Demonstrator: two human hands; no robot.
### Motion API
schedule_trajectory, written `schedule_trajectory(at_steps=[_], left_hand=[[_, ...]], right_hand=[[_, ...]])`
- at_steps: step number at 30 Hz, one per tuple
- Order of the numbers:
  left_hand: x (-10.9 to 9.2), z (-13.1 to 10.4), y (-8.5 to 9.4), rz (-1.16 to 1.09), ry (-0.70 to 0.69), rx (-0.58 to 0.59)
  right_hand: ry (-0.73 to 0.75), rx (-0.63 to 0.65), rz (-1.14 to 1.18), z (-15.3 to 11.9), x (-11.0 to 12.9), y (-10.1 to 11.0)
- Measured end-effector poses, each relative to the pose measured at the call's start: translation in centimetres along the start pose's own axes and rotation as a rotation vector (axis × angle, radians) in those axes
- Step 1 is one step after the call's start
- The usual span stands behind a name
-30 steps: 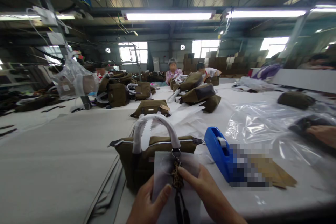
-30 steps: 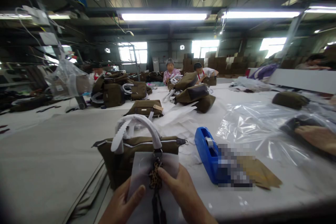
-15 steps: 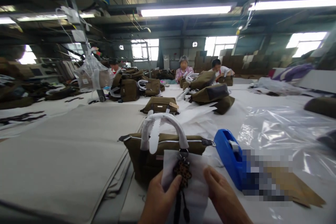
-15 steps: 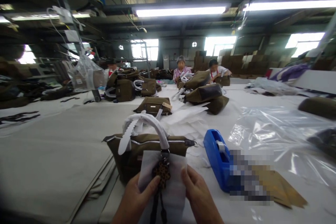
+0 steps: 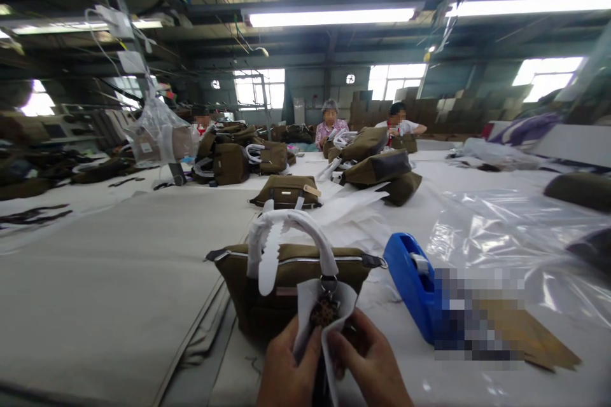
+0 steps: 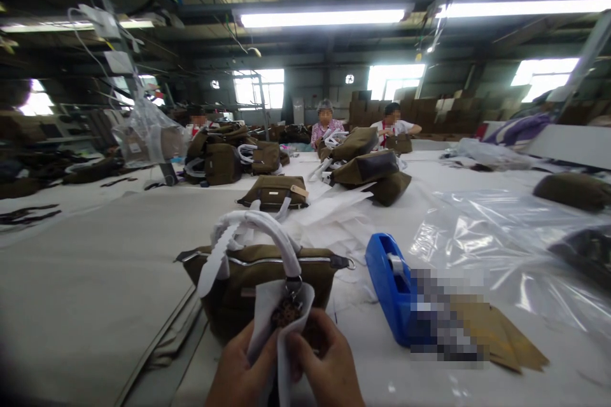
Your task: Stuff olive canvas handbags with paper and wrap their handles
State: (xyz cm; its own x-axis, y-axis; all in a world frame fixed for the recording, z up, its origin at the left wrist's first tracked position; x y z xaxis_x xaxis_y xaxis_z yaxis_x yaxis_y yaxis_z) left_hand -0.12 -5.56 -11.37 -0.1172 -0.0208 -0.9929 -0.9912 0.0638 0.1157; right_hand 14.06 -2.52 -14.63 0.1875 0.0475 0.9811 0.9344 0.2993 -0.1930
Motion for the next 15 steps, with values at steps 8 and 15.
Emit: schedule_trajectory(at_steps=[8,15], left_hand=[[-0.4,-0.2,-0.1,0.092,-0.127,-0.099],[-1.2,-0.4,0.5,0.171,-0.106,-0.037]], right_hand=[[0.032,0.065,-0.25,0.1,1.2,-0.5],[0.047,0.132,-0.151,1.0,2.0,1.0]])
Point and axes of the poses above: each hand's wrist, its own z-axis towards the middle knuckle, its own y-axis out of the back of the hand, x = y × z, the point moved 2 cm from there along z, towards the middle knuckle, and after that the axes turned 10 degrees about x, right-handed, at the moved point
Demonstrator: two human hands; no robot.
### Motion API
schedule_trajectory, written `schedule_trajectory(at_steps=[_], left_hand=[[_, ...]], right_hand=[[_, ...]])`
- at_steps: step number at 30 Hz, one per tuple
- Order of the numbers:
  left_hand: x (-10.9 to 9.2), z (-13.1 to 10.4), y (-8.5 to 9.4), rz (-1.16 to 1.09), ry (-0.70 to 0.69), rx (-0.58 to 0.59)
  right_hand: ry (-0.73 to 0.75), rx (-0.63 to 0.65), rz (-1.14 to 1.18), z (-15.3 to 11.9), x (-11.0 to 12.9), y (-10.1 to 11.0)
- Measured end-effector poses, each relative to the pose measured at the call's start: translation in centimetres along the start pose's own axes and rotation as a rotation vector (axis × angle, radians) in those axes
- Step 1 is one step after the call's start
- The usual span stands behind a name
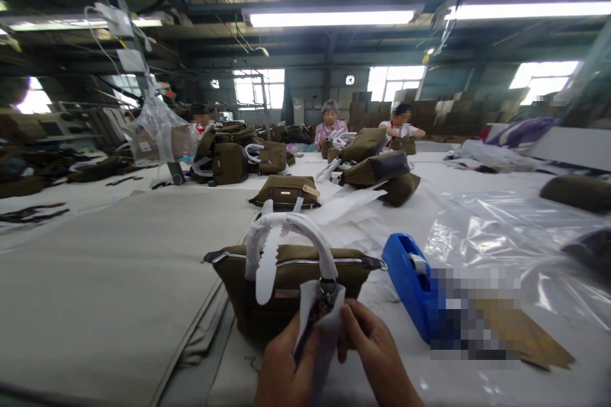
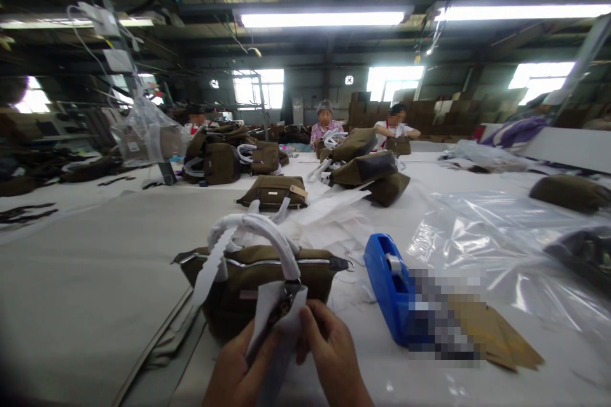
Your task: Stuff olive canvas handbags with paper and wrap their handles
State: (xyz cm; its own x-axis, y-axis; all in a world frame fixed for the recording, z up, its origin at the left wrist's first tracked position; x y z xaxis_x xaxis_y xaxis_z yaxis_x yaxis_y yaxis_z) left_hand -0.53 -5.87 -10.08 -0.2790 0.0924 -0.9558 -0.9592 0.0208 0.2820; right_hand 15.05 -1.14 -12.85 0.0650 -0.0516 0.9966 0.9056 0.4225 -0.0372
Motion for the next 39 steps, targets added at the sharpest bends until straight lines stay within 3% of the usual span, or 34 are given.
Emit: schedule_trajectory(at_steps=[5,9,15,20,26,30,33,37,39], left_hand=[[0.2,-0.2,-0.6,0.136,-0.143,-0.009],[1.3,-0.1,-1.2,0.339,-0.26,-0.119],[3.2,0.1,-2.4,0.598,-0.351,-0.258],[2.8,0.1,-3.5,0.792,-0.307,-0.364],[2.0,0.3,-3.6,0.838,-0.331,-0.327],[2.1,0.1,-2.7,0.728,-0.347,-0.207],[1.8,-0.2,-1.2,0.41,-0.346,-0.085],[1.5,0.1,1.4,-0.177,-0.04,-0.025],[1.3,0.5,1.8,-0.358,0.088,0.035]], right_hand=[[-0.013,-0.167,-0.155,0.4,0.2,-1.2],[0.084,-0.3,-0.235,0.4,0.3,-2.0],[0.1,-0.391,-0.231,0.8,-0.9,-2.8],[0.136,-0.406,-0.252,1.0,-1.2,-3.2],[0.202,-0.321,-0.285,0.5,-0.7,-2.7],[0.241,-0.251,-0.359,0.4,0.1,-2.3],[0.198,-0.265,-0.321,0.7,0.4,-2.0],[0.131,-0.223,-0.203,0.8,0.0,-1.9],[0.13,-0.218,-0.204,0.8,-0.2,-1.9]])
Point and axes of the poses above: each hand's wrist, its own z-axis towards the middle knuckle, its own y-axis out of the back of the hand, x = y × z, the point moved 2 cm from there along z, towards the middle knuckle, and after that the axes turned 10 degrees about x, right-handed, at the moved point
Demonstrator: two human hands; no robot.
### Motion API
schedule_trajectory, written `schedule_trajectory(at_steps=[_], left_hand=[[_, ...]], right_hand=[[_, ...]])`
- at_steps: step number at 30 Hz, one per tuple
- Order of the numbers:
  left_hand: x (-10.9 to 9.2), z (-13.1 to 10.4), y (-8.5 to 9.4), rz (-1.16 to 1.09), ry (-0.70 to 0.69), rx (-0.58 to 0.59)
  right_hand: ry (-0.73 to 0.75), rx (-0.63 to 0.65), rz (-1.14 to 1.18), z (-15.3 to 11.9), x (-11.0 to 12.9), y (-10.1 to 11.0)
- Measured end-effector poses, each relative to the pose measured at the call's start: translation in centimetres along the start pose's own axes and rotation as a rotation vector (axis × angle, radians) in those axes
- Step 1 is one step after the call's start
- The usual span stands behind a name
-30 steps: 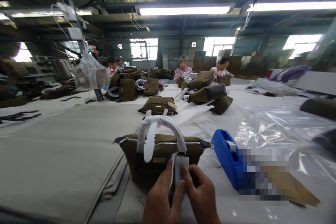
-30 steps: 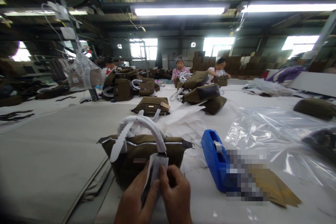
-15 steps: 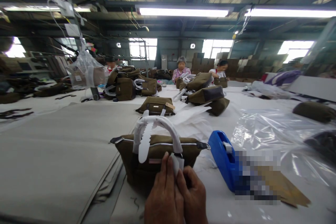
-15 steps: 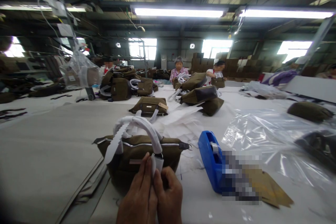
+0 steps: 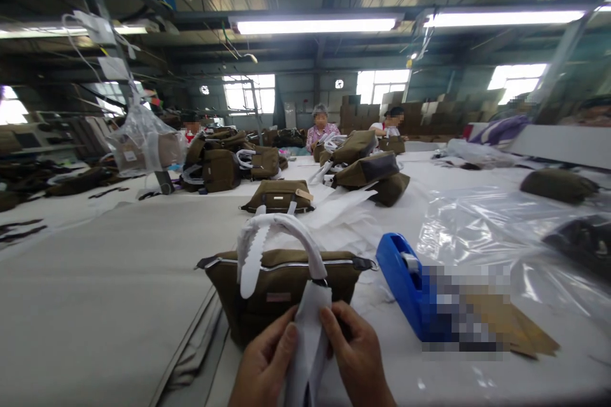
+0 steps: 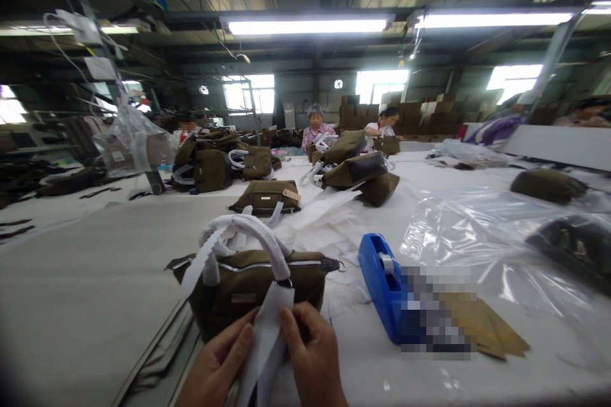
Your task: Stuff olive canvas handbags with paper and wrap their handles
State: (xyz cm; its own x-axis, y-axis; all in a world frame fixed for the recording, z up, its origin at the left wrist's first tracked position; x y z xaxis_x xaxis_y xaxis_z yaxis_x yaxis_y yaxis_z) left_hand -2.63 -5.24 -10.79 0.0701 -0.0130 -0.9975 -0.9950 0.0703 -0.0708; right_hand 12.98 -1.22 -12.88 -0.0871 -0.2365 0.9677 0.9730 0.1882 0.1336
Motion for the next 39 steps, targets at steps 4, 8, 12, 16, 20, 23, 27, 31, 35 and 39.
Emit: schedule_trajectory(at_steps=[4,8,12,16,20,23,27,31,35,39], left_hand=[[-0.2,0.8,-0.6,-0.131,0.025,0.091],[0.1,1.3,-1.0,-0.172,0.022,0.082],[0.0,1.1,-0.8,-0.208,0.066,0.055],[-0.3,0.7,-1.0,-0.191,0.074,0.047],[-0.4,0.5,-1.4,-0.127,0.073,0.059],[-0.2,0.5,-1.6,-0.096,0.052,0.049],[0.4,0.5,-1.6,-0.102,0.037,0.009],[0.8,0.4,-1.3,-0.088,0.071,0.024],[0.8,0.2,-1.1,-0.041,0.053,0.006],[0.6,0.2,-1.2,0.03,0.01,-0.035]], right_hand=[[0.074,-0.054,-0.055,-0.1,0.3,0.0],[0.117,-0.026,-0.032,-0.5,0.6,0.1],[0.045,0.05,0.169,-1.5,0.4,0.0],[-0.054,0.062,0.202,-2.1,0.2,-0.2],[-0.067,0.034,0.099,-1.9,0.1,-0.3],[-0.074,-0.002,0.081,-1.8,-0.3,-0.9],[-0.101,-0.056,0.177,-2.1,-0.8,-2.1],[-0.106,-0.021,0.195,-2.5,-0.3,-2.1],[0.037,-0.01,-0.027,-2.1,1.2,-0.3],[0.096,-0.002,-0.182,-1.0,2.1,0.8]])
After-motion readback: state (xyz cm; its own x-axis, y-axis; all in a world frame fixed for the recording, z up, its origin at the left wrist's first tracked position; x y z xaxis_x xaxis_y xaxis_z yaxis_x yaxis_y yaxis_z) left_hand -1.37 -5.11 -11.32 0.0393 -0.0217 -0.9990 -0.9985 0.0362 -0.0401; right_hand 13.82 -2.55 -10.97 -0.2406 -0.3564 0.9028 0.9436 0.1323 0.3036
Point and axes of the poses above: each hand's wrist, its own z-axis towards the middle knuckle, its own y-axis out of the back of the hand, x = y × z, the point moved 2 cm from there along z, towards the middle knuckle, and after that the axes turned 10 degrees about x, right-handed, at the moved point
